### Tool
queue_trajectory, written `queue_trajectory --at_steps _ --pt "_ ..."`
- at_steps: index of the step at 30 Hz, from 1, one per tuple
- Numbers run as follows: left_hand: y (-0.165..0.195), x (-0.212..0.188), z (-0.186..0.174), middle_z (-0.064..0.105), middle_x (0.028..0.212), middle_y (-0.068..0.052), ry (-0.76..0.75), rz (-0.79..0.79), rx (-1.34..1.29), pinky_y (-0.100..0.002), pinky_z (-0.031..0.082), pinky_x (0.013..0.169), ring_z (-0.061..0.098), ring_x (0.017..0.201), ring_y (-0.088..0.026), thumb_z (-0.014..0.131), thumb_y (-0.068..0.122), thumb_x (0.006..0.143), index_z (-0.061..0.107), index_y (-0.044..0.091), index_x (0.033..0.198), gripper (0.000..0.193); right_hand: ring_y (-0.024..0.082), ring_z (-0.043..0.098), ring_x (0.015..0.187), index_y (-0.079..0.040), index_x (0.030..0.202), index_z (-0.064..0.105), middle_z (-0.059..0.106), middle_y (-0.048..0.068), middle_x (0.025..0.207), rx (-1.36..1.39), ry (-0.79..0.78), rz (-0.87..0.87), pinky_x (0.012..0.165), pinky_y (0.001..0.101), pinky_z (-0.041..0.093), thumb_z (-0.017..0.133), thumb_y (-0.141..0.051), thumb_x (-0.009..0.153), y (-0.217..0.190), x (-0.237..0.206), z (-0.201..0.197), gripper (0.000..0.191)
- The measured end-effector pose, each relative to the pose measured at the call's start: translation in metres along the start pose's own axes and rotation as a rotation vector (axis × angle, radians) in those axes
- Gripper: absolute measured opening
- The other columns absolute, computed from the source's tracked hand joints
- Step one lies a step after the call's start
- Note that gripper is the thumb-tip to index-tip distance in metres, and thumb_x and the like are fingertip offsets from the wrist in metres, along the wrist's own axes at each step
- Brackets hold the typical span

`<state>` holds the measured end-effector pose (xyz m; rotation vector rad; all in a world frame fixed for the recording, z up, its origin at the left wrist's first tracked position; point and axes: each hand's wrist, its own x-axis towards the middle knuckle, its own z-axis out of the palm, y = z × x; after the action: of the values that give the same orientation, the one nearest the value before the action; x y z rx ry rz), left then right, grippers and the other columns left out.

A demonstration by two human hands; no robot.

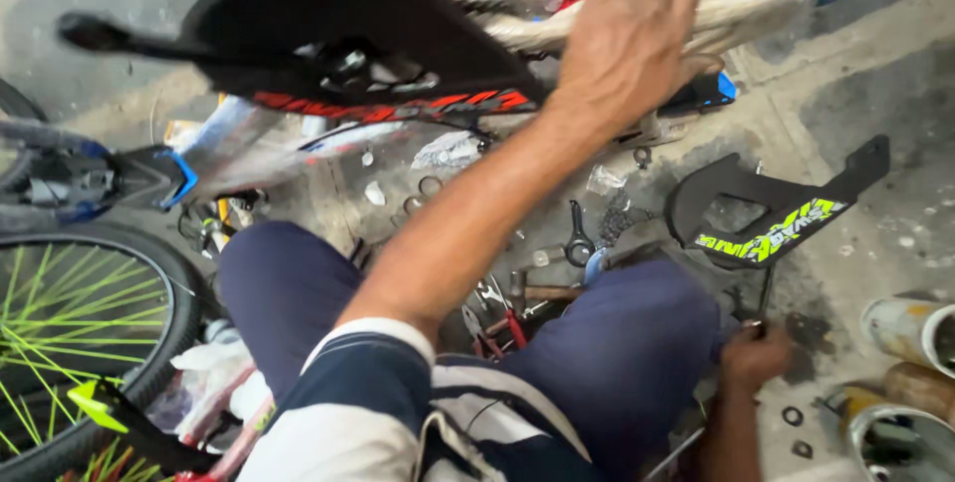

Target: The person sits on the workshop floor and attaches a black plastic chain guard to a bicycle frame. They align the guard over the chainring, then use a red-handled screwdriver to drive screws, repositioning the guard and threading the chain before tightening further.

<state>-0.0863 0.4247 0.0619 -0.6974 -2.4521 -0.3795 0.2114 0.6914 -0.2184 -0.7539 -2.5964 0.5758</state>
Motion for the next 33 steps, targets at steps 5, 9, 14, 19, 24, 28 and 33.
queue_trajectory --at_steps 5,9,14,19,24,28,33 --pt "-0.013 -0.012 0.017 0.062 0.078 -0.007 0.066 0.072 -0.056 -0.045 0.047 0.068 0.063 0.074 -0.027 0.078 0.067 0.072 0.060 0.006 0.092 0.066 0.031 0.070 0.095 0.005 0.111 0.071 0.073 0.020 0.103 0.347 0.013 0.059 0.087 0.0408 0.056 0.074 -0.016 0.102 -0.020 -0.083 -0.025 0.023" --pt "0.009 -0.032 -0.009 0.061 0.075 -0.009 -0.020 0.100 -0.049 -0.045 0.045 0.064 0.061 0.068 -0.026 0.077 0.070 0.069 0.062 0.001 0.091 0.073 0.021 0.068 0.090 0.003 0.111 0.072 0.073 0.014 0.102 0.478 0.083 0.195 0.085 0.0350 0.055 0.073 -0.010 0.101 -0.020 -0.092 -0.049 0.017" --pt "0.037 -0.075 -0.041 0.062 0.083 -0.012 0.015 0.185 -0.128 -0.046 0.046 0.069 0.062 0.080 -0.030 0.079 0.059 0.070 0.065 -0.002 0.102 0.071 0.019 0.060 0.094 0.007 0.110 0.062 0.069 0.013 0.108 0.863 0.161 0.005 0.094 0.0301 0.053 0.071 0.000 0.108 -0.052 -0.027 -0.121 0.012" --pt "0.031 -0.099 -0.085 0.063 0.117 -0.013 0.030 0.305 -0.466 -0.046 0.051 0.091 0.063 0.109 -0.034 0.080 0.031 0.081 0.064 0.005 0.118 0.049 0.024 0.073 0.092 0.004 0.117 0.068 0.071 0.014 0.107 1.340 -0.083 0.194 0.090 0.0361 0.062 0.074 0.007 0.088 -0.140 0.004 -0.144 0.030" --pt "0.036 -0.182 -0.132 0.067 0.122 -0.013 -0.139 0.017 -0.877 -0.041 0.057 0.092 0.068 0.108 -0.031 0.076 0.009 0.092 0.065 0.007 0.123 0.033 0.021 0.073 0.097 0.005 0.119 0.070 0.073 0.013 0.109 1.599 -0.286 0.078 0.092 0.0337 0.060 0.074 0.010 0.094 -0.219 -0.033 -0.123 0.026" --pt "0.033 -0.219 -0.139 0.071 0.111 -0.012 -0.211 -0.235 -1.121 -0.034 0.059 0.082 0.076 0.094 -0.024 0.071 0.004 0.096 0.067 0.005 0.122 0.026 0.021 0.073 0.096 0.003 0.114 0.070 0.073 0.013 0.106 1.624 -0.353 0.119 0.090 0.0326 0.060 0.073 0.013 0.093 -0.247 -0.055 -0.112 0.023" --pt "0.031 -0.227 -0.143 0.072 0.111 -0.011 -0.270 -0.306 -1.197 -0.034 0.060 0.086 0.076 0.098 -0.024 0.069 0.002 0.097 0.068 0.005 0.121 0.025 0.018 0.071 0.094 0.003 0.113 0.070 0.072 0.012 0.109 1.563 -0.427 0.129 0.082 0.0312 0.060 0.072 0.013 0.093 -0.255 -0.067 -0.108 0.022"
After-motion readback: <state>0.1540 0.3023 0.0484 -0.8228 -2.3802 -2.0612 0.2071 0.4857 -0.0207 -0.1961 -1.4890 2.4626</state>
